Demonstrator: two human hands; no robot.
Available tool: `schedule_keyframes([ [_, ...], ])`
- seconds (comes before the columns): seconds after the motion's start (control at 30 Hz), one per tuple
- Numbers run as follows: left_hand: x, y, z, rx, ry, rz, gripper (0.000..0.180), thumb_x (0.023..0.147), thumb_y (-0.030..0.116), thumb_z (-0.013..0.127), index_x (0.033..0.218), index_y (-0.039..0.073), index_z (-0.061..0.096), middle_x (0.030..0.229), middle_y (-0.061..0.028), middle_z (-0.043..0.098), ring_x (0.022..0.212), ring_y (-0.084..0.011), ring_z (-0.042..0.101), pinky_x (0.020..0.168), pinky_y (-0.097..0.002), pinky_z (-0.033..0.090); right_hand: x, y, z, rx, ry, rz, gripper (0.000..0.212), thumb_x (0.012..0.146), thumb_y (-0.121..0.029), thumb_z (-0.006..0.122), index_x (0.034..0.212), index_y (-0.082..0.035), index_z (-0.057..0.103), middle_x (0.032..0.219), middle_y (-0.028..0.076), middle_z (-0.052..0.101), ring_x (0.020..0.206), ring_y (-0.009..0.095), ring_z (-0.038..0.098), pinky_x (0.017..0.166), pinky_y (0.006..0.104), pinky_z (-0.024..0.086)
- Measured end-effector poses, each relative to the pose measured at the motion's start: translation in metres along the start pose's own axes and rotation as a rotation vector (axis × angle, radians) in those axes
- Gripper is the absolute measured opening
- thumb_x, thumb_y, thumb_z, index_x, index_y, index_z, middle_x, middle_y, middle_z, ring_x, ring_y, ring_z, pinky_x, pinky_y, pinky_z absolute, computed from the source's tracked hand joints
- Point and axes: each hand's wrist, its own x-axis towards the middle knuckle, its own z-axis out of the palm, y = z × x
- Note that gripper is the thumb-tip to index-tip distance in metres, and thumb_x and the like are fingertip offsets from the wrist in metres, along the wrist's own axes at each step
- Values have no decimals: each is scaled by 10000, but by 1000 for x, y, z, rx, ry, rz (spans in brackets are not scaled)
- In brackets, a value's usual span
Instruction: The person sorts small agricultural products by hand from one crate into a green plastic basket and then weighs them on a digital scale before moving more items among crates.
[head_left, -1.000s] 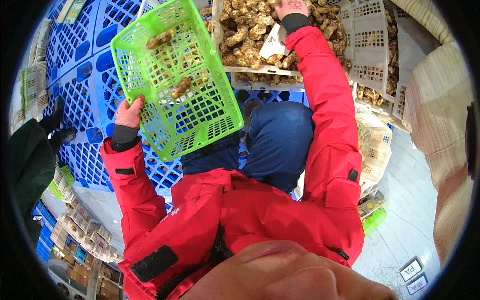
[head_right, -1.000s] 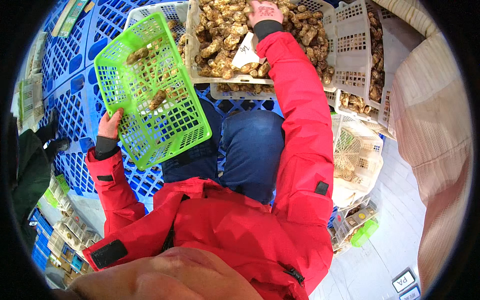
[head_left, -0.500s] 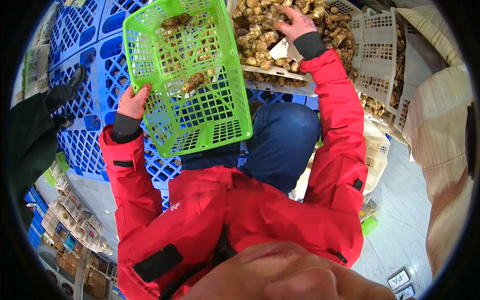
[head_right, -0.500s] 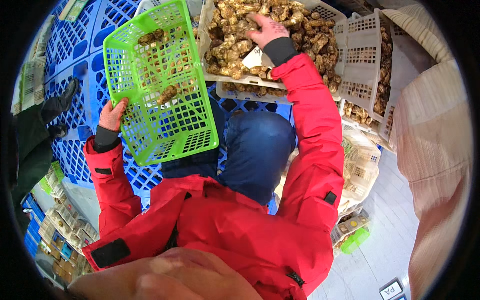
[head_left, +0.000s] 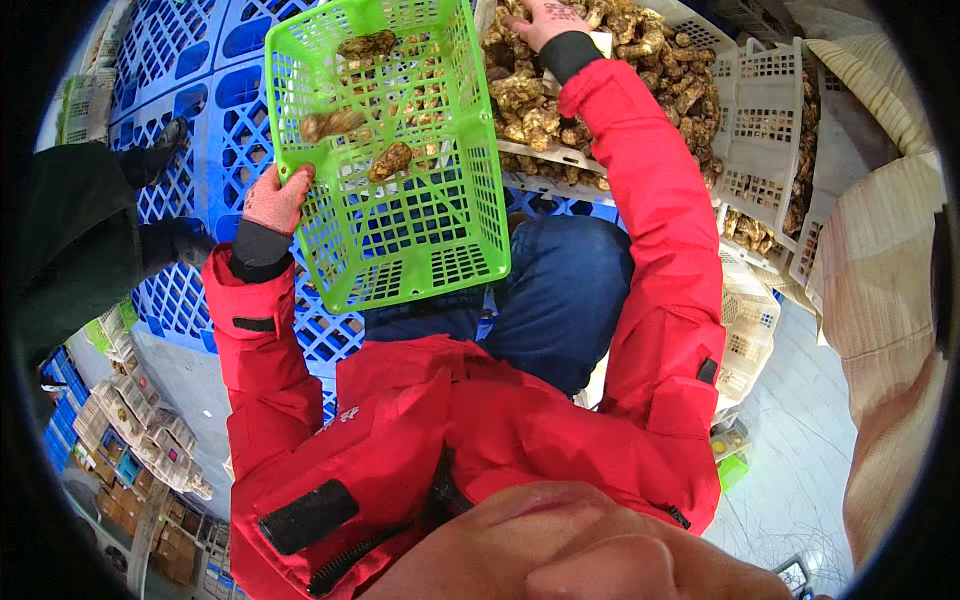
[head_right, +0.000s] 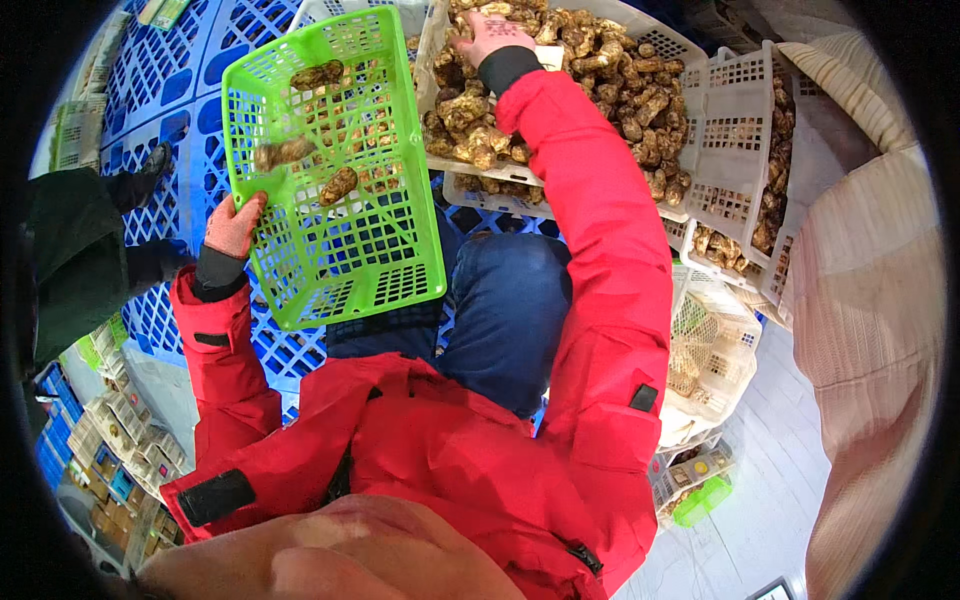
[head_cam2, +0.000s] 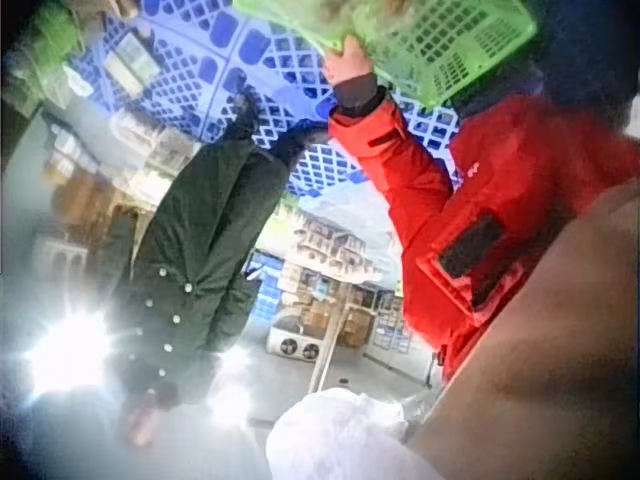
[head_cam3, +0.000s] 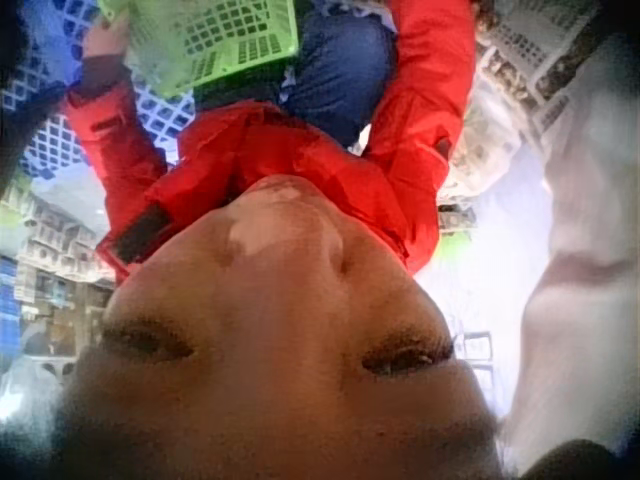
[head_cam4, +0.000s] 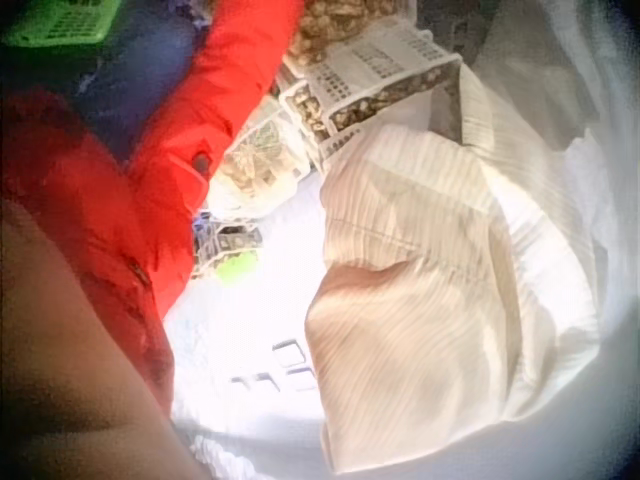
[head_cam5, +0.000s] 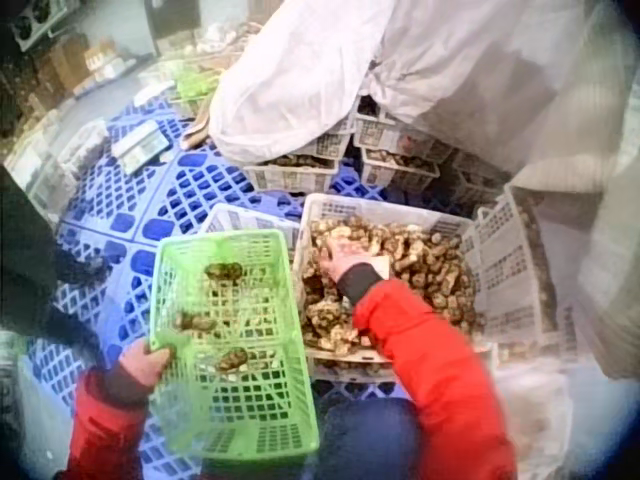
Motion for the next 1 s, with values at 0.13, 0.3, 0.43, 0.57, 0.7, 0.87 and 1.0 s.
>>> schedule_keyframes([
  [0.13,-6,-20,-4,-113,28,10,209,775,217,532,901,54,566,604,44,471,489,-50,375,431,-227,308,-8,-22,-37,379,126,17,312,760,-312,482,1004,-124,531,845,135,571,777,264,552,621,361,434],
  [0.3,4,-29,-4,-30,40,-65,254,770,253,533,902,38,567,626,29,495,496,-63,400,443,-238,321,-48,-16,-64,1025,-230,-353,418,747,-315,536,1090,-81,491,932,145,573,856,284,544,743,322,430],
  [0.43,10,-44,-3,-101,-15,-18,282,761,271,539,904,31,575,680,6,547,526,-77,443,465,-249,356,-75,1,-15,93,-271,-560,455,725,-225,571,1145,-121,433,929,107,538,894,273,510,760,325,421],
  [0.57,1,-64,-2,-130,12,17,266,770,239,533,922,25,573,696,13,550,556,-59,439,491,-226,352,-92,16,-33,456,-199,-146,385,717,-217,581,1079,-101,513,882,82,579,749,175,547,684,268,438],
  [0.7,1,-49,-4,-92,-22,-33,267,780,215,519,938,3,561,729,6,555,606,-72,457,544,-232,376,-80,5,-67,954,-78,-84,361,762,-227,546,1088,-75,513,926,63,580,798,98,530,690,235,427],
  [0.87,-7,-28,0,-33,-14,-20,267,771,232,528,908,6,565,696,-5,537,607,-84,458,543,-248,375,-58,-17,-34,223,-132,-338,433,752,-329,519,1124,-114,462,996,142,540,900,284,520,747,339,417],
  [1.0,-4,-54,-4,-214,3,8,225,772,226,537,851,19,578,626,41,473,537,-52,398,469,-229,313,-64,-24,-1,-149,-183,-287,328,754,-231,513,1067,-139,481,951,90,566,854,236,551,690,322,452],
])
